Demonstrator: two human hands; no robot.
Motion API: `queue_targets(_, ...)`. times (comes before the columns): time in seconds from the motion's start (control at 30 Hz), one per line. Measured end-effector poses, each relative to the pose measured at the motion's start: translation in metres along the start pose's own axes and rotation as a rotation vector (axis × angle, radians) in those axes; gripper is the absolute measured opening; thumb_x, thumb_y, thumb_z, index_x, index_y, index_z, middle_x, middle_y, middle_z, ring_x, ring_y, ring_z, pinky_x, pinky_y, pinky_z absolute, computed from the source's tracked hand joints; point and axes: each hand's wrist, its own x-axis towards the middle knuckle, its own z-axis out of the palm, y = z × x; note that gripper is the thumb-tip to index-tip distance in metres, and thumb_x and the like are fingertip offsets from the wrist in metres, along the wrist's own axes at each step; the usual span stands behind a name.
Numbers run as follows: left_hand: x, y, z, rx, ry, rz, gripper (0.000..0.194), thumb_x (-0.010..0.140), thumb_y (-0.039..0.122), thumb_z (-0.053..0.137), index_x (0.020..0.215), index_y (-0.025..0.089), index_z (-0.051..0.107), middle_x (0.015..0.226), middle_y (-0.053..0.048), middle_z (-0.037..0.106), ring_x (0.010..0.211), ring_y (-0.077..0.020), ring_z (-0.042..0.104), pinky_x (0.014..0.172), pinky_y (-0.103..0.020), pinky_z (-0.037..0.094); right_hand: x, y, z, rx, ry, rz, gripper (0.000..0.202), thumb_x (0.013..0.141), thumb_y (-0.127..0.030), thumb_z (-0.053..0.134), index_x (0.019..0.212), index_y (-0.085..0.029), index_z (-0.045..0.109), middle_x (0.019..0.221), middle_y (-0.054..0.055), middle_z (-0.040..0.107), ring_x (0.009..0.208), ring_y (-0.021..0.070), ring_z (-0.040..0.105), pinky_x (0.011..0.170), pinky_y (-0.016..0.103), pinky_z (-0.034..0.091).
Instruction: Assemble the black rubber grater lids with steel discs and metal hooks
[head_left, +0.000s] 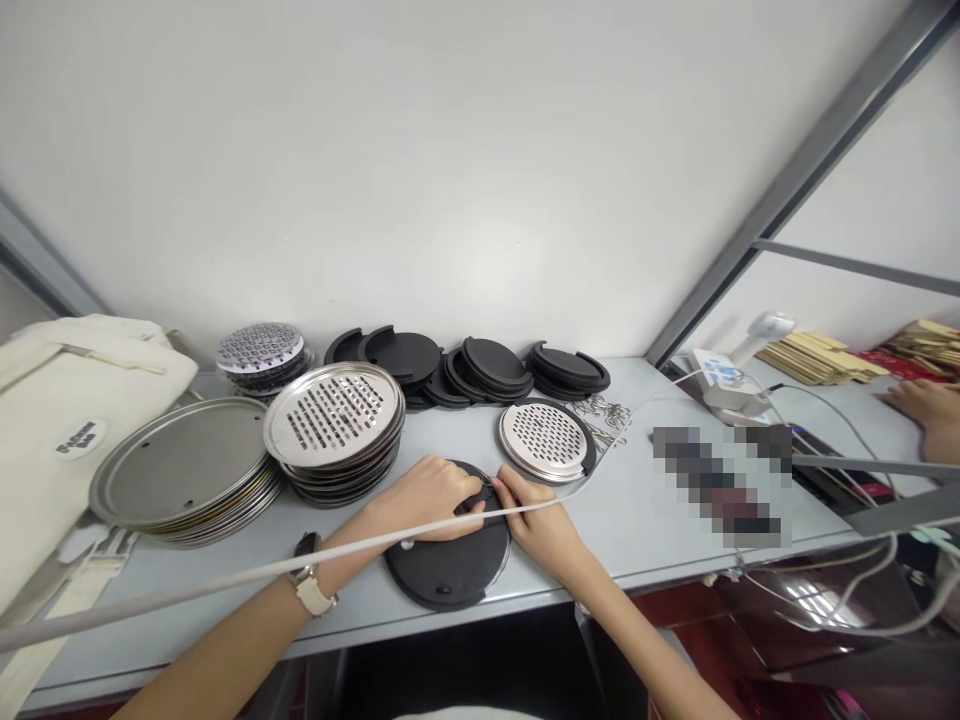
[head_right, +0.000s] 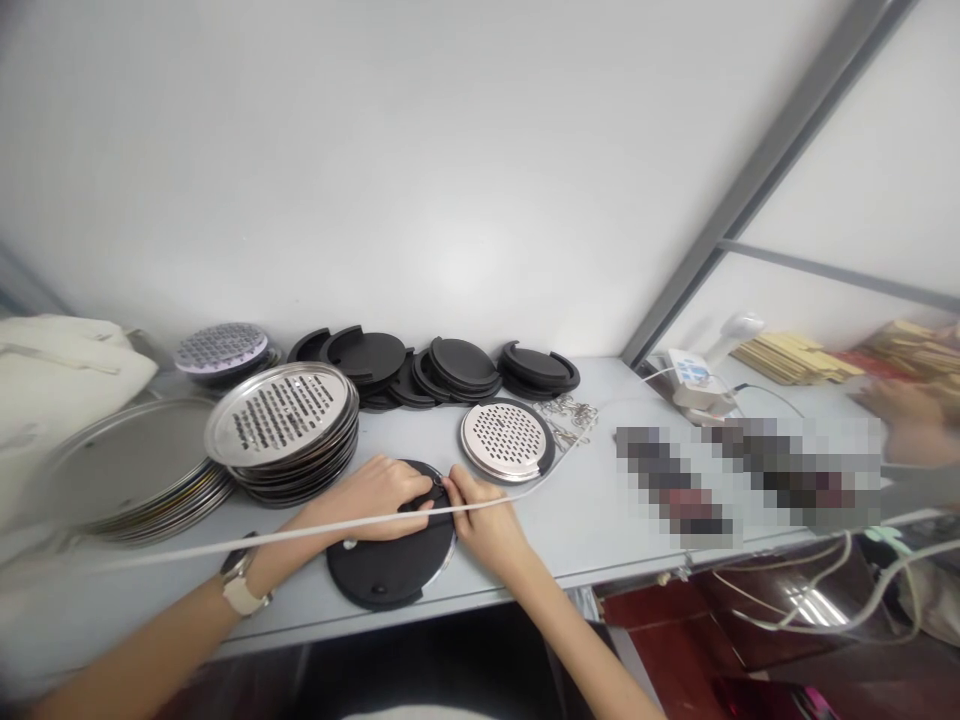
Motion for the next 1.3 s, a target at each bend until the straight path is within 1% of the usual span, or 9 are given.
queue_targets(0.13, 0.002, -0.001, -0.001, -0.037, 0.004, 0.016, 0.022, 0.083, 0.031, 0.051, 0.067, 0.018, 0.057, 0.064, -0.002, 0.063, 0.059, -0.0167, 0.057, 0.053, -0.027, 0.029, 0.001, -0.001, -0.002, -0.024, -0.009, 0.000, 0.024, 0.094, -0.027, 0.033, 0.073, -0.022, 0.043, 0.057, -0.002, 0.047, 0.051, 0.0138, 0.047, 0.054, 0.025, 0.030)
queue_targets(0.27, 0.002, -0.002, 0.000, -0.051, 0.015, 0.020, 0.027, 0.084, 0.032, 0.049, 0.062, 0.017, 0.054, 0.061, -0.001, 0.061, 0.057, -0.0150, 0.055, 0.053, -0.027, 0.026, 0.001, -0.002, -0.003, -0.034, -0.006, -0.003, 0.025, 0.093, -0.027, 0.034, 0.071, -0.022, 0.043, 0.057, -0.002, 0.048, 0.051, 0.0134, 0.045, 0.054, 0.024, 0.030)
queue_targets(0.43, 0.001, -0.002, 0.002, -0.045, 0.022, 0.036, 0.031, 0.088, 0.034, 0.045, 0.063, 0.017, 0.055, 0.065, -0.002, 0.063, 0.059, -0.0152, 0.057, 0.054, -0.027, 0.027, 0.000, -0.003, -0.003, -0.047, 0.016, -0.021, 0.025, 0.094, -0.027, 0.033, 0.072, -0.022, 0.043, 0.057, -0.002, 0.048, 0.051, 0.0132, 0.044, 0.054, 0.024, 0.029)
queue_targets(0.63, 0.000, -0.003, -0.002, -0.062, 0.013, 0.054, 0.039, 0.092, 0.038, 0.039, 0.069, 0.016, 0.060, 0.069, -0.005, 0.066, 0.062, -0.0164, 0.060, 0.056, -0.026, 0.030, -0.001, -0.003, -0.001, -0.074, 0.029, -0.038, 0.025, 0.095, -0.027, 0.033, 0.073, -0.021, 0.046, 0.059, -0.001, 0.051, 0.053, 0.0139, 0.047, 0.055, 0.025, 0.030)
queue_targets(0.77, 0.000, -0.004, -0.001, -0.066, 0.010, 0.053, 0.044, 0.092, 0.043, 0.038, 0.068, 0.016, 0.062, 0.068, -0.006, 0.066, 0.061, -0.0167, 0.060, 0.055, -0.026, 0.031, -0.001, -0.005, -0.001, -0.084, 0.054, -0.056, 0.026, 0.094, -0.026, 0.034, 0.074, -0.021, 0.049, 0.060, 0.000, 0.053, 0.054, 0.0140, 0.047, 0.055, 0.025, 0.029)
queue_targets(0.87, 0.000, -0.003, -0.001, -0.038, 0.012, 0.051, 0.047, 0.091, 0.048, 0.039, 0.066, 0.015, 0.063, 0.067, -0.006, 0.066, 0.060, -0.0167, 0.060, 0.055, -0.025, 0.031, -0.001, -0.006, -0.002, -0.086, 0.047, -0.070, 0.028, 0.094, -0.026, 0.034, 0.072, -0.021, 0.049, 0.060, 0.000, 0.052, 0.053, 0.0134, 0.047, 0.054, 0.025, 0.029)
queue_targets(0.97, -0.001, -0.001, -0.004, -0.011, 0.017, 0.063, 0.047, 0.091, 0.047, 0.040, 0.065, 0.016, 0.064, 0.067, -0.007, 0.067, 0.060, -0.0164, 0.060, 0.056, -0.025, 0.031, -0.001, -0.006, -0.002, -0.098, 0.043, -0.073, 0.029, 0.094, -0.027, 0.035, 0.069, -0.021, 0.047, 0.059, -0.001, 0.050, 0.052, 0.0128, 0.046, 0.054, 0.025, 0.028)
queue_targets(1.1, -0.001, 0.003, -0.009, -0.035, 0.010, 0.050, 0.045, 0.092, 0.042, 0.040, 0.065, 0.016, 0.065, 0.065, -0.006, 0.067, 0.056, -0.0149, 0.058, 0.054, -0.025, 0.029, -0.001, -0.006, -0.003, -0.081, 0.036, -0.063, 0.030, 0.094, -0.028, 0.035, 0.068, -0.020, 0.047, 0.058, -0.002, 0.050, 0.052, 0.0117, 0.046, 0.053, 0.023, 0.029)
queue_targets(1.3, -0.001, 0.001, -0.005, -0.045, 0.027, 0.015, 0.045, 0.090, 0.042, 0.041, 0.061, 0.016, 0.063, 0.062, -0.006, 0.066, 0.054, -0.0140, 0.055, 0.054, -0.026, 0.028, -0.001, -0.008, -0.005, -0.064, 0.022, -0.069, 0.031, 0.093, -0.026, 0.035, 0.065, -0.020, 0.046, 0.057, -0.002, 0.050, 0.051, 0.0119, 0.046, 0.053, 0.023, 0.029)
